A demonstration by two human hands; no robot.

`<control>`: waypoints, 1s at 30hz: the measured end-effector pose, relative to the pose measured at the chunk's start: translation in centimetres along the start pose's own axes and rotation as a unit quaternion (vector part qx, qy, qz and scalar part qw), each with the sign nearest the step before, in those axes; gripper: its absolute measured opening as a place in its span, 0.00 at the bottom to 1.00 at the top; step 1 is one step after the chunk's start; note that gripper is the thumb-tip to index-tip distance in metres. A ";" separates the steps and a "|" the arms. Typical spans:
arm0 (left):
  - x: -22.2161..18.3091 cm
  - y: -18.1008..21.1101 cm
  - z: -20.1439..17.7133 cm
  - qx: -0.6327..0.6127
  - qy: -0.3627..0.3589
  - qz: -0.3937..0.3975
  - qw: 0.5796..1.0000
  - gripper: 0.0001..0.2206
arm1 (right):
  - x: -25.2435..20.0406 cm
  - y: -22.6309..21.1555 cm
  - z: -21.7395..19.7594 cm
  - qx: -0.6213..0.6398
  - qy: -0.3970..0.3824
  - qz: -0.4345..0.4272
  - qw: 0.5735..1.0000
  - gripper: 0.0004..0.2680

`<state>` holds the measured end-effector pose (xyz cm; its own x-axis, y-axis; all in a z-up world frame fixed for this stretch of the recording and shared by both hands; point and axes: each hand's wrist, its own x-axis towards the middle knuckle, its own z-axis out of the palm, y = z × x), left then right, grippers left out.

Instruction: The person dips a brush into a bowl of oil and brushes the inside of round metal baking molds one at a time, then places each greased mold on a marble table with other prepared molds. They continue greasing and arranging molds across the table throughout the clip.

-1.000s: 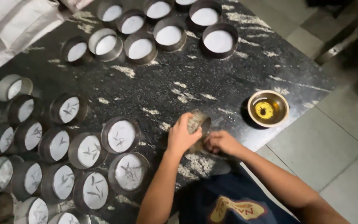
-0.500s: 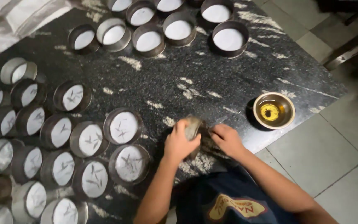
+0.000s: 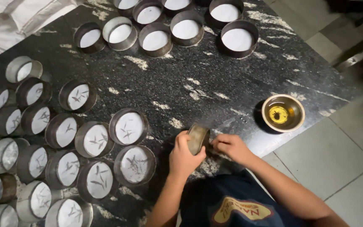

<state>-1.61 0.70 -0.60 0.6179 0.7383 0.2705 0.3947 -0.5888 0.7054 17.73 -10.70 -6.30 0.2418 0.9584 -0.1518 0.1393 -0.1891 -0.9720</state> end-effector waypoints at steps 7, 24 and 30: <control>2.4 0.3 -0.1 0.020 -0.103 -0.091 0.990 0.26 | 0.8 4.5 1.7 0.112 -0.152 0.186 0.964 0.08; -0.4 -3.1 -1.6 -0.018 0.032 -0.040 0.999 0.28 | 0.1 3.8 2.3 -0.064 -0.053 0.006 0.997 0.06; -2.5 -12.2 -2.3 0.016 0.024 -0.176 0.984 0.17 | -0.9 4.5 -0.5 0.194 0.038 0.141 0.970 0.08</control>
<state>-9.53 6.76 -8.41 0.4061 0.9128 0.0441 0.6000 -0.3027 0.7405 18.64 -12.51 -10.46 0.2907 0.8590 -0.4214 -0.3113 -0.3315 -0.8906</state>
